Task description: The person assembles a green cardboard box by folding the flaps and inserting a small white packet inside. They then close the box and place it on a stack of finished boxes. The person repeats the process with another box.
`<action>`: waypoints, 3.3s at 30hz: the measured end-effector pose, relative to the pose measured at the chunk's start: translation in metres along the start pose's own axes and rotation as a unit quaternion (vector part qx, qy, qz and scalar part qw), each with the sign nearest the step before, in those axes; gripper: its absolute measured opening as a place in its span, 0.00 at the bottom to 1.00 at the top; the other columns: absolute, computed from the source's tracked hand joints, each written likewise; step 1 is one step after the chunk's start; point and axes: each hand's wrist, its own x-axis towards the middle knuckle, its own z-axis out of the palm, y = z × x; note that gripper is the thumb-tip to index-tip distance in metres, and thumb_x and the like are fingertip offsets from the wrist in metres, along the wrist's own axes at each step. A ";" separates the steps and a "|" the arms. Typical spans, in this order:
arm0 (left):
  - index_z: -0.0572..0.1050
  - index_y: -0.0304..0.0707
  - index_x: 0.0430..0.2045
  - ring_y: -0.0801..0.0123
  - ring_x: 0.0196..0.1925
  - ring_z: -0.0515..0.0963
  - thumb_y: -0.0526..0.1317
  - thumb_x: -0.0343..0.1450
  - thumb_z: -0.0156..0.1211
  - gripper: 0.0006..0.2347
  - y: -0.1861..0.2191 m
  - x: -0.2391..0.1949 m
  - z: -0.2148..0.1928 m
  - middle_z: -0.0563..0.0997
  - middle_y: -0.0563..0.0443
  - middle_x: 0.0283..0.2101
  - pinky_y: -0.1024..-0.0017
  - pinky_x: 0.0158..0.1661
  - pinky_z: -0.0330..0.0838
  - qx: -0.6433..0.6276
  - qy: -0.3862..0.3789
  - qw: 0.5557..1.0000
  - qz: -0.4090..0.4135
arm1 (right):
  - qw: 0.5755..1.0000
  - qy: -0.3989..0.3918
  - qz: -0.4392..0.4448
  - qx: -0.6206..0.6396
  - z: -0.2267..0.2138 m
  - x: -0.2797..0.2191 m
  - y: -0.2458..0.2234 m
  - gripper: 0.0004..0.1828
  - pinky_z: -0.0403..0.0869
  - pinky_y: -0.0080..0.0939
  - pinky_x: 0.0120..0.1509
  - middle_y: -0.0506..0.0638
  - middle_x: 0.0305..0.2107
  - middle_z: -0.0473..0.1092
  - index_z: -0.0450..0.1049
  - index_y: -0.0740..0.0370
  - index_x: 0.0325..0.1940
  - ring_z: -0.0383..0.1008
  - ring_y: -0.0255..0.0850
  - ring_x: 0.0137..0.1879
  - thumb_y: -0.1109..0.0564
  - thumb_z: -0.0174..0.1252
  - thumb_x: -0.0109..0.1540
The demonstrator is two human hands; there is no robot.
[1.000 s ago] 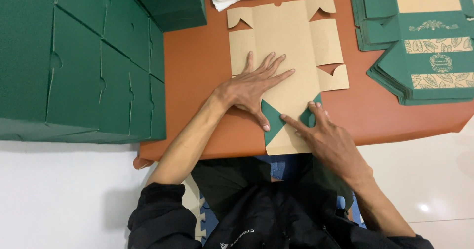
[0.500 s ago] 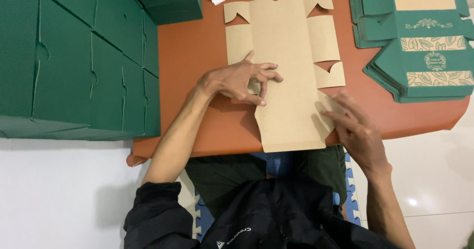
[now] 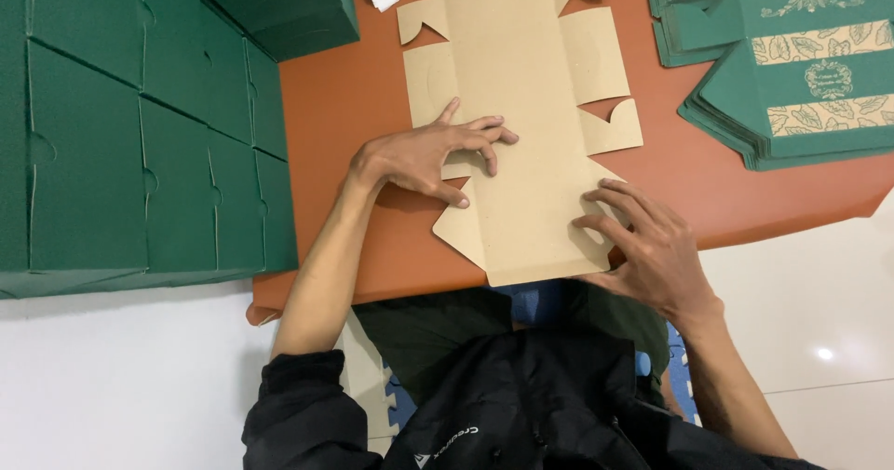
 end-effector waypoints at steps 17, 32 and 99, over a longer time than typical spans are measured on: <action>0.59 0.53 0.74 0.31 0.83 0.42 0.78 0.54 0.72 0.55 0.032 0.026 0.041 0.43 0.27 0.82 0.14 0.66 0.19 0.163 0.037 0.986 -0.024 | 0.988 -0.064 0.134 -0.036 0.006 0.026 -0.022 0.32 0.68 0.63 0.66 0.50 0.54 0.69 0.72 0.53 0.35 0.69 0.61 0.71 0.28 0.75 0.49; 0.44 0.48 0.82 0.34 0.85 0.35 0.82 0.48 0.73 0.70 0.014 0.034 0.065 0.40 0.35 0.84 0.17 0.68 0.20 0.234 0.053 0.971 -0.022 | 0.973 -0.191 0.122 0.046 -0.001 0.030 0.011 0.29 0.61 0.63 0.71 0.43 0.60 0.65 0.77 0.40 0.46 0.65 0.59 0.74 0.31 0.76 0.48; 0.75 0.34 0.31 0.53 0.25 0.82 0.54 0.83 0.31 0.26 0.000 -0.011 0.002 0.78 0.36 0.18 0.58 0.32 0.72 0.043 0.389 0.909 -0.143 | 0.994 -0.040 0.014 -0.103 0.054 0.061 0.051 0.10 0.63 0.54 0.84 0.48 0.59 0.73 0.74 0.51 0.58 0.75 0.47 0.69 0.53 0.53 0.74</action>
